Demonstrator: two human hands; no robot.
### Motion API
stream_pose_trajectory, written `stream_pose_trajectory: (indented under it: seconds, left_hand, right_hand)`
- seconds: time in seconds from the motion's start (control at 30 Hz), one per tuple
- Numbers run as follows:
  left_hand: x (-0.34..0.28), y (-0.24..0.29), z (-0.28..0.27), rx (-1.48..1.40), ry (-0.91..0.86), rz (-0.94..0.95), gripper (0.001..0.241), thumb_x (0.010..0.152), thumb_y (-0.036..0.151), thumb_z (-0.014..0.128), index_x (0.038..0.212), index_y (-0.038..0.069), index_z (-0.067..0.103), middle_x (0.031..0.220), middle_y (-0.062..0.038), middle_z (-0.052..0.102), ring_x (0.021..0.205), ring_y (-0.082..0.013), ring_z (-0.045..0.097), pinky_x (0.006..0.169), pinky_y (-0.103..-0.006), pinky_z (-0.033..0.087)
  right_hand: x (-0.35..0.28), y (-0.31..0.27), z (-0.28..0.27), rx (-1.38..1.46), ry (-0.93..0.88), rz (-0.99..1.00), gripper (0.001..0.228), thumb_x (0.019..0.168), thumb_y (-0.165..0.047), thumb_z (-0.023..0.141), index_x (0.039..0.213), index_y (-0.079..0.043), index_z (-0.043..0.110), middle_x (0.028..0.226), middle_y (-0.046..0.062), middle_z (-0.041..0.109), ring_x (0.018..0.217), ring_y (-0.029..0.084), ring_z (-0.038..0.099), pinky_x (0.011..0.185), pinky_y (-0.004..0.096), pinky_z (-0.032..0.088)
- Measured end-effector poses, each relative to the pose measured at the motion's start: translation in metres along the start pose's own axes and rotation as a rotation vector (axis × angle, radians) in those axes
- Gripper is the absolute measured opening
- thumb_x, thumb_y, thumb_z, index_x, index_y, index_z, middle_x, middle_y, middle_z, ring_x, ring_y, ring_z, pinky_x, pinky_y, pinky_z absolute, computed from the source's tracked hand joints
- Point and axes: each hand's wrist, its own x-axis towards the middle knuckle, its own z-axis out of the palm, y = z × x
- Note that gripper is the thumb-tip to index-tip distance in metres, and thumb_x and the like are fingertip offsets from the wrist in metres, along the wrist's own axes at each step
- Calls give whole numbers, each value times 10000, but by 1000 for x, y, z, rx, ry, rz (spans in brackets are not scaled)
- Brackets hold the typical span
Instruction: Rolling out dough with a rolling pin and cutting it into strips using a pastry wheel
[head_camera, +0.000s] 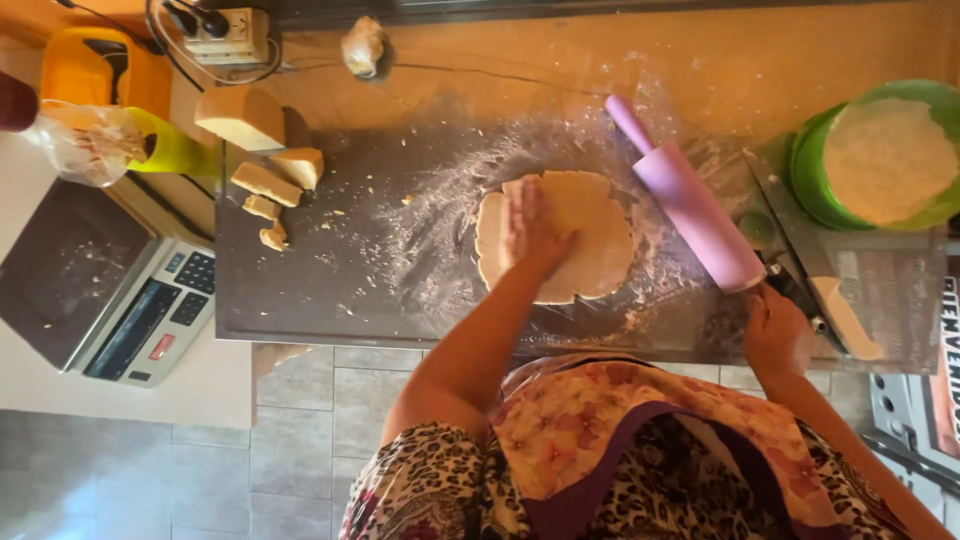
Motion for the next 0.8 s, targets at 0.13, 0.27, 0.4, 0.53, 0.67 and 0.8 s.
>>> stream_pose_trajectory:
  seconds: [0.13, 0.27, 0.4, 0.53, 0.67, 0.8]
  left_hand:
    - [-15, 72, 65, 38, -120, 293, 1067, 907, 688, 492, 1643, 58, 45, 1712, -180, 77, 1590, -346, 28, 1287, -496, -46]
    - [-43, 56, 100, 224, 55, 606, 924, 982, 750, 389, 1662, 163, 170, 1742, -58, 136, 1622, -229, 71, 1327, -421, 31]
    - [-69, -19, 78, 60, 194, 652, 887, 911, 698, 537, 1581, 129, 419, 1700, -93, 302, 1596, -272, 252, 1318, -463, 168]
    - [-72, -53, 98, 91, 432, 637, 797, 921, 673, 387, 1539, 174, 458, 1660, -129, 380, 1543, -329, 358, 1253, -540, 285]
    - [-76, -40, 83, 42, 452, 584, 807, 937, 694, 366, 1544, 171, 464, 1637, -112, 433, 1526, -293, 406, 1218, -525, 330]
    - [-62, -48, 84, 37, 453, 593, 804, 976, 706, 268, 1575, 192, 416, 1656, -103, 402, 1542, -283, 382, 1235, -534, 299]
  right_hand:
    - [3, 8, 4, 136, 25, 49, 270, 1054, -120, 448, 1129, 47, 646, 1002, 286, 646, 931, 491, 591, 769, 582, 402]
    - [-1, 4, -5, 136, 425, -222, 300, 1003, -15, 638, 1272, 119, 639, 1256, 305, 591, 1190, 497, 513, 1046, 592, 364]
    - [41, -32, 13, 207, 414, -496, 96, 1040, -32, 610, 1061, 5, 696, 992, 191, 672, 891, 412, 612, 841, 517, 445]
    - [122, -83, 106, 160, 291, -748, 398, 896, -292, 747, 1233, -84, 707, 1183, 150, 699, 1142, 348, 667, 1040, 448, 488]
    - [164, -206, 77, 273, 228, -963, 780, 815, -281, 810, 1466, 33, 516, 1346, 354, 590, 1235, 521, 587, 1062, 576, 447]
    - [172, -223, 93, 108, 147, -955, 751, 822, -347, 793, 1458, -29, 551, 1407, 273, 586, 1289, 473, 569, 1028, 593, 455]
